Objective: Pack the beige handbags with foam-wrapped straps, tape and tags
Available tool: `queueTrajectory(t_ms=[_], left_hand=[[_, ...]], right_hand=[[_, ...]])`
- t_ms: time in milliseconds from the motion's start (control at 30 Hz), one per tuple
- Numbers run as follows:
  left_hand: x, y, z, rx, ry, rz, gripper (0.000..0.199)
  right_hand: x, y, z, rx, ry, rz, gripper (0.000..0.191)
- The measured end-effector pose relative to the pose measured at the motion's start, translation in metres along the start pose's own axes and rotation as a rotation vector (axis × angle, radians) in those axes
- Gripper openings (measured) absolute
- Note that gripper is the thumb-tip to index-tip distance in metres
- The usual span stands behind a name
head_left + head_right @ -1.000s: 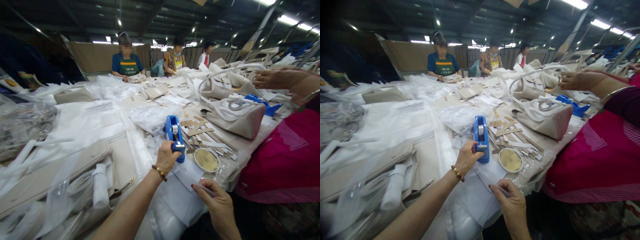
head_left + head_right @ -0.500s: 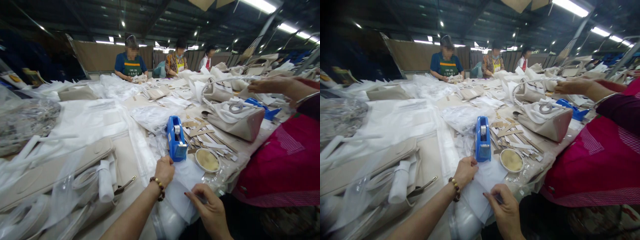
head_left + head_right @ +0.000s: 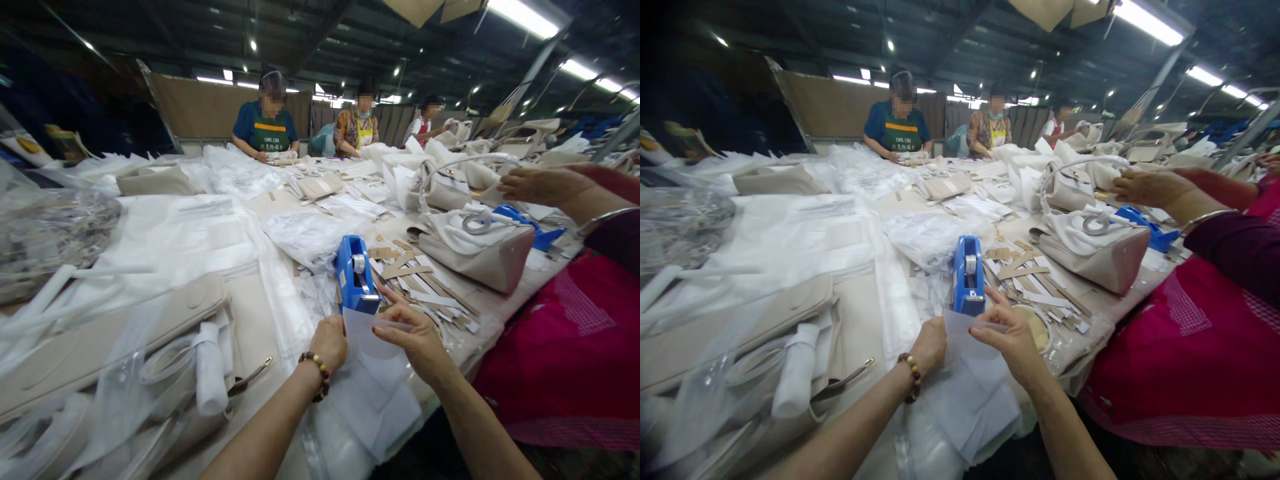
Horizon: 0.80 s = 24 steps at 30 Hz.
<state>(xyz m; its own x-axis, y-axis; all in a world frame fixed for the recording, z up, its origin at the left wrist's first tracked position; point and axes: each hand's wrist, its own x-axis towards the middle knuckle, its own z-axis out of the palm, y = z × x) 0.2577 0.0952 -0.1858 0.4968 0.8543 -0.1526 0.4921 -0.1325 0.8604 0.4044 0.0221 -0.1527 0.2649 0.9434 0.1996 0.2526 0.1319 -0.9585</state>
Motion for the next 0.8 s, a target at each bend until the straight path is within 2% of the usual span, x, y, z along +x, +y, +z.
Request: queueTrajectory(t_ms=[167,400,633,800], left_hand=[[-0.004,0.001,-0.002,-0.077,-0.006,0.049,0.011],[0.001,-0.009,0.003,-0.07,0.011,0.023,0.015],[-0.001,-0.007,0.002,-0.089,0.019,0.041,0.013],[-0.002,-0.004,0.0,-0.072,0.023,0.035,0.016]], right_hand=[[0.021,0.014,0.009,-0.097,-0.077,-0.008,0.031],[0.028,0.022,-0.002,-0.257,-0.238,-0.074,0.029],[0.032,0.033,0.004,-0.372,-0.144,-0.217,0.024],[0.034,0.035,0.005,-0.426,-0.125,-0.289,0.021]])
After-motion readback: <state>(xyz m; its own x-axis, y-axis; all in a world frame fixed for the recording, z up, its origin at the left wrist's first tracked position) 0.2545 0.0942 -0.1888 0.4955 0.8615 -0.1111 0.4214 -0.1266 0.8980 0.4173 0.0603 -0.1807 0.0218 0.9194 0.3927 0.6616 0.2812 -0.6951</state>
